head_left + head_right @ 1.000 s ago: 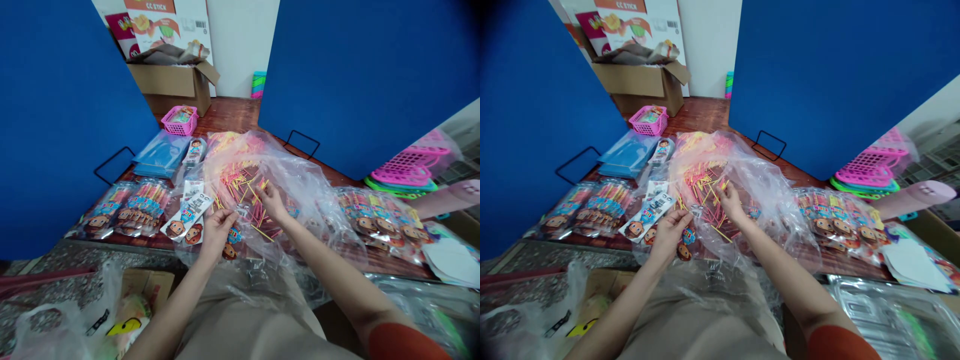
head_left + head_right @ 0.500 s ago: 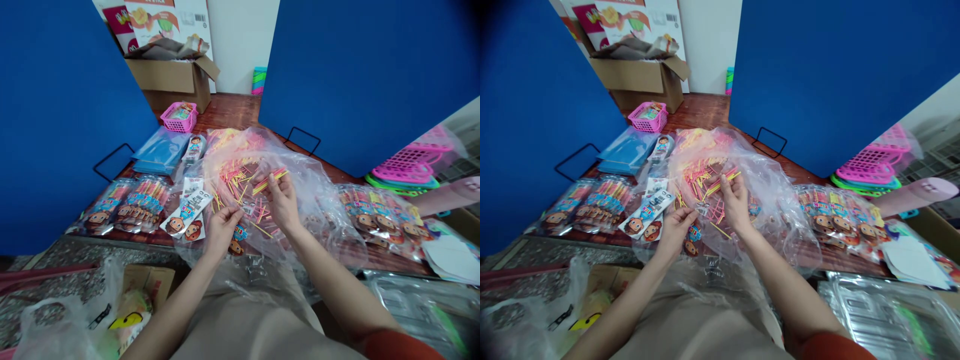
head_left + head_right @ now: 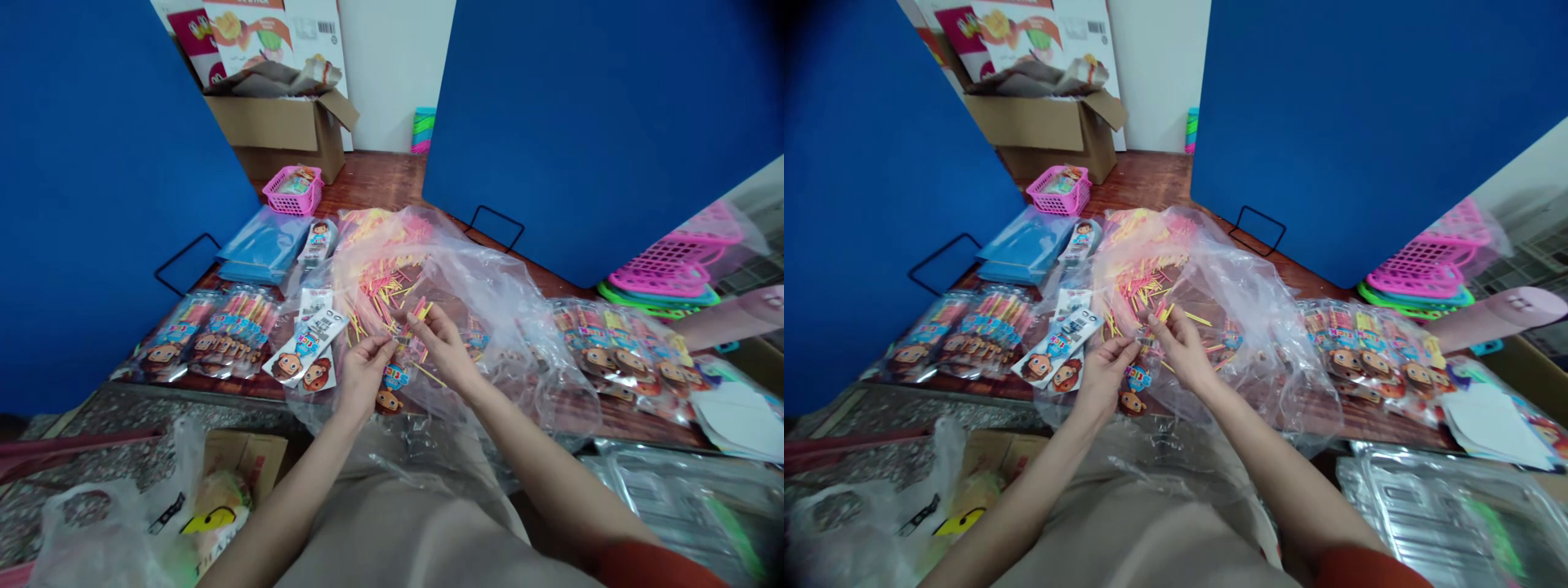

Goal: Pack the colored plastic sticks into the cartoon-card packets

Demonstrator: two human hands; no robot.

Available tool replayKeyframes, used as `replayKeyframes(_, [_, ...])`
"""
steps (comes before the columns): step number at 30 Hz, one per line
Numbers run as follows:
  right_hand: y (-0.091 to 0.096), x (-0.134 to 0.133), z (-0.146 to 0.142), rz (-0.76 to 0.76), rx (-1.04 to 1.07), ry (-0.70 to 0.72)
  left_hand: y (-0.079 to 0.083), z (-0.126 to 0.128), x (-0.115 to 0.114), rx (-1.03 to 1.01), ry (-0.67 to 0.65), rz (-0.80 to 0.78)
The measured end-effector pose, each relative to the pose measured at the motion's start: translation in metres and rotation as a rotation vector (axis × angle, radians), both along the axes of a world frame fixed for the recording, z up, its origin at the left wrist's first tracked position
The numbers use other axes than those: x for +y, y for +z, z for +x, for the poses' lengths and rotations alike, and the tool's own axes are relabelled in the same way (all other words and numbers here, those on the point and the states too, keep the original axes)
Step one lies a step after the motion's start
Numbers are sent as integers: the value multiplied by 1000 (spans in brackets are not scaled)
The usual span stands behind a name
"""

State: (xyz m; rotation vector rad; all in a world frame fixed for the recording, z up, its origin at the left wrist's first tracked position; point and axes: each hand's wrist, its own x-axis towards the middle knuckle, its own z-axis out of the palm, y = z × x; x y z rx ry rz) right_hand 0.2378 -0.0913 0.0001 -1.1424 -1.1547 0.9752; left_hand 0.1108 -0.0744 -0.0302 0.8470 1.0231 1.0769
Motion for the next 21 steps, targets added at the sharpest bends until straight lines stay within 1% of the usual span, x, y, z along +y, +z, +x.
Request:
replayKeyframes(2, [-3, -3, 3, -4, -69, 22, 2, -2, 0, 10, 2, 1])
replayKeyframes(4, [-9, -3, 12, 10, -186, 28, 4, -5, 1, 23, 1, 0])
replayKeyframes(7, [-20, 3, 39, 39, -372, -32, 5, -12, 5, 33, 18, 7])
replayKeyframes(8, [-23, 6, 49, 40, -467, -38, 6, -15, 6, 31, 21, 10])
replayKeyframes(9, [-26, 9, 58, 37, -596, -15, 6, -18, 7, 29, 26, 12])
replayKeyframes(10, [-29, 12, 65, 38, -742, 59, 6, -20, 9, 28, 32, 13])
replayKeyframes(13, [-34, 14, 74, 30, -1132, 351, 6, -24, 12, 32, 59, 23])
replayKeyframes(14, [-35, 13, 72, 24, -1224, 403, 6, -25, 13, 33, 70, 30])
replayKeyframes(15, [-36, 13, 70, 17, -1296, 420, 6, -25, 13, 34, 79, 37])
replayKeyframes(17, [-39, 13, 64, 8, -1383, 400, 7, -25, 13, 37, 89, 43])
replayKeyframes(19, [-40, 16, 60, 7, -1403, 394, 7, -24, 13, 40, 85, 44])
replayKeyframes(21, [-40, 21, 60, -4, -1401, 428, 8, -24, 12, 41, 70, 40])
